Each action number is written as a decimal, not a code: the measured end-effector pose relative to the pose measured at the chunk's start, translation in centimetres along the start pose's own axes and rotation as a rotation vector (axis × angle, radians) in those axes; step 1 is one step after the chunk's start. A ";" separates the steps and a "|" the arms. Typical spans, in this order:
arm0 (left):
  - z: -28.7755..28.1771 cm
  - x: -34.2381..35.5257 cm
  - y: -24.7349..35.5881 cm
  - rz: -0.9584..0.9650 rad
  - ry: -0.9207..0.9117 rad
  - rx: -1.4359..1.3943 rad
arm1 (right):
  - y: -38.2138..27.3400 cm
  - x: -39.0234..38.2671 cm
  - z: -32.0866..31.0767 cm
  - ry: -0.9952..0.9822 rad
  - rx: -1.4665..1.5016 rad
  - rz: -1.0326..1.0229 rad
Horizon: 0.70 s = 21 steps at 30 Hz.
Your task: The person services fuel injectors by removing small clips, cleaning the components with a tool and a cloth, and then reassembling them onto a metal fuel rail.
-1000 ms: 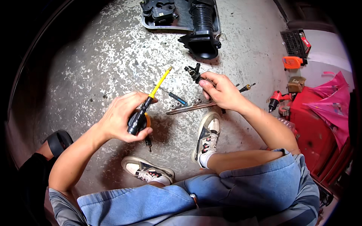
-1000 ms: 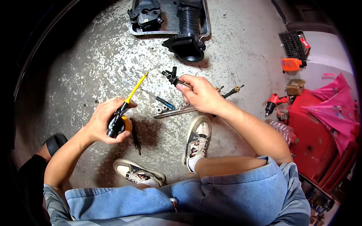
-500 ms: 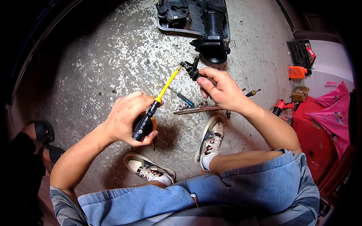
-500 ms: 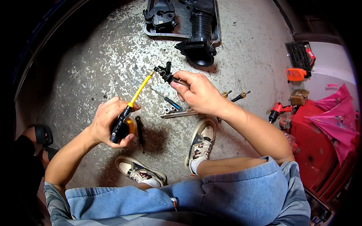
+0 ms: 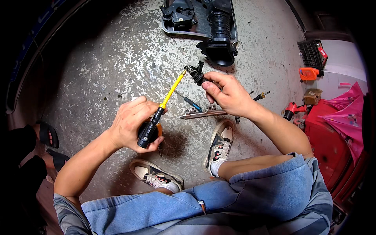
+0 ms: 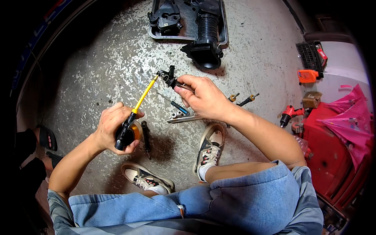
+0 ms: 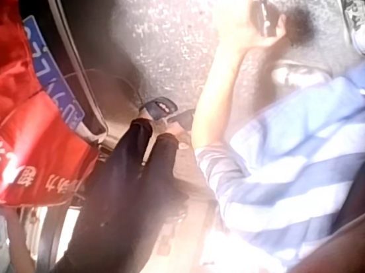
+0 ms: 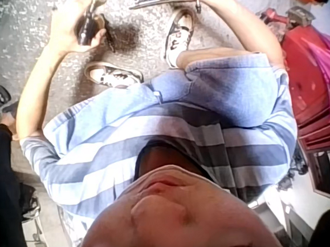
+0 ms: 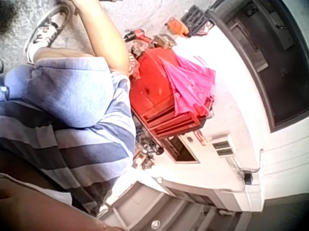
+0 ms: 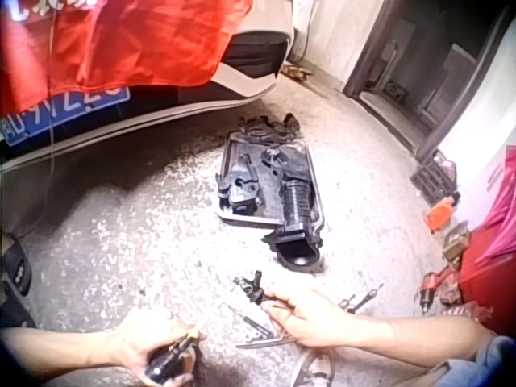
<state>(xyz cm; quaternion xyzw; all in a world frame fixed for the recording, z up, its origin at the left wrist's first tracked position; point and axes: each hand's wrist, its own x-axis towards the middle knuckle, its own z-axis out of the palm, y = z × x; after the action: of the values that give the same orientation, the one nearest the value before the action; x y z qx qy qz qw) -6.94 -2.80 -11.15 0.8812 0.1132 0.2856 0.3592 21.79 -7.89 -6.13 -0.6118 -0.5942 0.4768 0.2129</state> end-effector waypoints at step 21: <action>-0.2 -0.2 -1.0 0.020 -0.084 0.105 | 0.6 0.0 -0.2 0.024 0.179 0.030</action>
<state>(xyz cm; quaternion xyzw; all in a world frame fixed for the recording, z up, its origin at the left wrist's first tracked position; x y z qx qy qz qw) -7.26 -2.02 -11.84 0.9112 0.1040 0.2455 0.3140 22.24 -7.98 -6.56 -0.6047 -0.5373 0.5238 0.2669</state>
